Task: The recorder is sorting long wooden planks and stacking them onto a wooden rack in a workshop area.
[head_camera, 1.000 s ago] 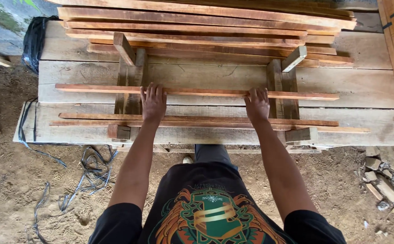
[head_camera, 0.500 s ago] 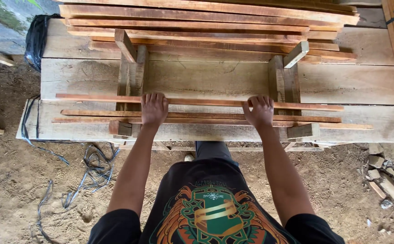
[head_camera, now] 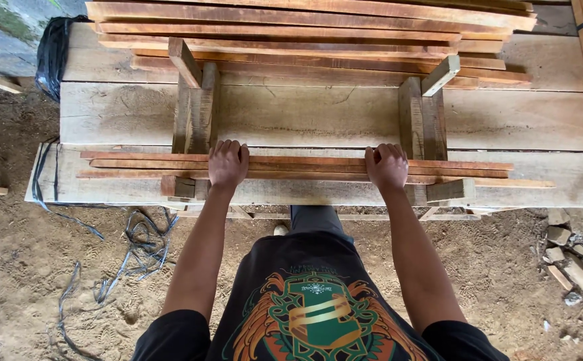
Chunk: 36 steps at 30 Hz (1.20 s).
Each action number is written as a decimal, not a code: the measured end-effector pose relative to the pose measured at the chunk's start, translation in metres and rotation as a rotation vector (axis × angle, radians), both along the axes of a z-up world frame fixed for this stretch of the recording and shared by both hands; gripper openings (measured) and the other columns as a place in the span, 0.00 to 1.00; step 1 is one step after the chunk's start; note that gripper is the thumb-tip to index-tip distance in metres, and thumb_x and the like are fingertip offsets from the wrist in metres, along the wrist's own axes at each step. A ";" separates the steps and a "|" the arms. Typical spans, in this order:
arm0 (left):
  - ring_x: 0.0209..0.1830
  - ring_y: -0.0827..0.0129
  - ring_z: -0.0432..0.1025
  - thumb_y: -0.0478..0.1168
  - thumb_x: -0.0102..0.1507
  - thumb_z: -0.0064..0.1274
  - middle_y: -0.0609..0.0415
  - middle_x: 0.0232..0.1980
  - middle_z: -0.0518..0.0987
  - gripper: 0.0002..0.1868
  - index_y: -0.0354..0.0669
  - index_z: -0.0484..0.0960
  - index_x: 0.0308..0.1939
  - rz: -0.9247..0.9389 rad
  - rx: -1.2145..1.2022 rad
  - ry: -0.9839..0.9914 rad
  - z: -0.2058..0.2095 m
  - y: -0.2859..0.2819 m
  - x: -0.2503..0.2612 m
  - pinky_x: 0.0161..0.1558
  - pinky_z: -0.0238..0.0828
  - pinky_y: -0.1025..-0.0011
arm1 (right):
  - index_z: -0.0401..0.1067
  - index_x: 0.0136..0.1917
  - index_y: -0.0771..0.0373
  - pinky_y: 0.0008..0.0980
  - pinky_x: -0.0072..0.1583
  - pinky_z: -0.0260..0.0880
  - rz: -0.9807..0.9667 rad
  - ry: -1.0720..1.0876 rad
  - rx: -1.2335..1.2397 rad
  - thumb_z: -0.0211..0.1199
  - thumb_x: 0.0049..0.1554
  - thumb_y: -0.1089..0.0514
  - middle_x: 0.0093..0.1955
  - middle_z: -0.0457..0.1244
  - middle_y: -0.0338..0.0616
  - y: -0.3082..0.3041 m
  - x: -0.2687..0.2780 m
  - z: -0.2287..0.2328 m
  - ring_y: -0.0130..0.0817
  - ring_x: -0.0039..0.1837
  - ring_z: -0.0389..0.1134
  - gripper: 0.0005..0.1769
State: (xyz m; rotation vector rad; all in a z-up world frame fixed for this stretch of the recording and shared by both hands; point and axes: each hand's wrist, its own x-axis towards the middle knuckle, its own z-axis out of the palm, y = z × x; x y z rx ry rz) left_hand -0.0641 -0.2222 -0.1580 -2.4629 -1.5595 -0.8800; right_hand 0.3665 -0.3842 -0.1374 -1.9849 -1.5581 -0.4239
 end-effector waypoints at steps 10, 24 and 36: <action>0.22 0.60 0.74 0.52 0.70 0.46 0.56 0.19 0.75 0.24 0.50 0.78 0.21 0.056 -0.322 0.089 0.047 0.009 0.008 0.30 0.72 0.61 | 0.77 0.30 0.52 0.50 0.47 0.73 -0.228 0.094 -0.538 0.55 0.61 0.39 0.29 0.67 0.47 0.030 0.008 0.036 0.53 0.40 0.74 0.25; 0.59 0.41 0.76 0.64 0.69 0.35 0.47 0.60 0.82 0.27 0.54 0.83 0.54 0.008 -0.880 0.067 0.043 0.150 0.045 0.58 0.71 0.46 | 0.79 0.56 0.47 0.51 0.66 0.69 -0.099 0.329 -0.800 0.58 0.60 0.32 0.56 0.71 0.39 0.176 0.095 0.013 0.49 0.64 0.71 0.23; 0.76 0.51 0.58 0.35 0.67 0.55 0.44 0.77 0.63 0.27 0.43 0.66 0.70 -0.097 -0.239 0.180 0.083 0.353 0.100 0.67 0.67 0.48 | 0.55 0.80 0.68 0.57 0.79 0.45 0.162 0.047 -0.318 0.55 0.68 0.63 0.81 0.53 0.59 0.335 0.104 0.098 0.54 0.83 0.47 0.29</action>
